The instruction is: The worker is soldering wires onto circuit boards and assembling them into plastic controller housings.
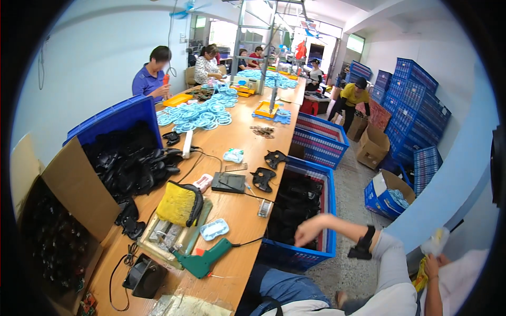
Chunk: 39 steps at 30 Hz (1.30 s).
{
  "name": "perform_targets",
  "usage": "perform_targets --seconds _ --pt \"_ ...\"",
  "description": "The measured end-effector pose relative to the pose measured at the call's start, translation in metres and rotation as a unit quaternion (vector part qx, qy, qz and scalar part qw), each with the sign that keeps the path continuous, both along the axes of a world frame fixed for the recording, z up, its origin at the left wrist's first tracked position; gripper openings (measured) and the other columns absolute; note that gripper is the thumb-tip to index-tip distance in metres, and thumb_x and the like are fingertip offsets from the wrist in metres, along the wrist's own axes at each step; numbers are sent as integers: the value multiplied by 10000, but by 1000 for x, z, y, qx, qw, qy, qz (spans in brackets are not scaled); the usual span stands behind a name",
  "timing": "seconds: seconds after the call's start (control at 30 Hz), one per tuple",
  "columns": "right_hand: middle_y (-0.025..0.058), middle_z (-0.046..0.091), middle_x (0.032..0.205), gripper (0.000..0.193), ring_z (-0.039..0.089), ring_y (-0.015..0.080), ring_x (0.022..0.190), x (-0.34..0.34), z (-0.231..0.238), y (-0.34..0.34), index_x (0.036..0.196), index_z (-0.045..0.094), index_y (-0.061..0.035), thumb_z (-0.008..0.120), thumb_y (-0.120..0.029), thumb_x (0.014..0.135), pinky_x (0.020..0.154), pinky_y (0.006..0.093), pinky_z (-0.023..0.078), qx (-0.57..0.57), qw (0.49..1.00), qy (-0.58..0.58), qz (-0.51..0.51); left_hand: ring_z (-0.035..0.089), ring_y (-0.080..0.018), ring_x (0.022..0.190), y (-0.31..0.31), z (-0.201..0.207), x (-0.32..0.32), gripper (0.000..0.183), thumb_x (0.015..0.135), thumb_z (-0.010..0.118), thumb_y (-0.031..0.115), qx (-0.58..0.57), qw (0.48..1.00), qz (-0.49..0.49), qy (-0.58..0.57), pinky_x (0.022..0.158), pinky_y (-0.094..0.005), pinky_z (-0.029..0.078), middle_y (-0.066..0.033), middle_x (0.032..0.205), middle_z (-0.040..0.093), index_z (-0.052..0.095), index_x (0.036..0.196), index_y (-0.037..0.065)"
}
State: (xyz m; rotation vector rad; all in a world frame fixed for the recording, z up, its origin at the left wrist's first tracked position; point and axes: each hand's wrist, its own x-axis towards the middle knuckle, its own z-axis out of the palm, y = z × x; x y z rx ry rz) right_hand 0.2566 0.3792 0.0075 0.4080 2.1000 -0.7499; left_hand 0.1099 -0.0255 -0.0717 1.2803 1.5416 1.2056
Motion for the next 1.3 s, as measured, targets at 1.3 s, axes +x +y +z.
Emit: perform_targets --seconds 1.3 --pt "136 660 830 251 614 329 822 -272 143 -243 863 701 -88 570 -299 827 723 425 485 -52 714 526 459 598 -242 964 167 149 109 239 907 526 125 58 866 -484 -113 840 -321 457 -165 1036 631 592 1088 -16"
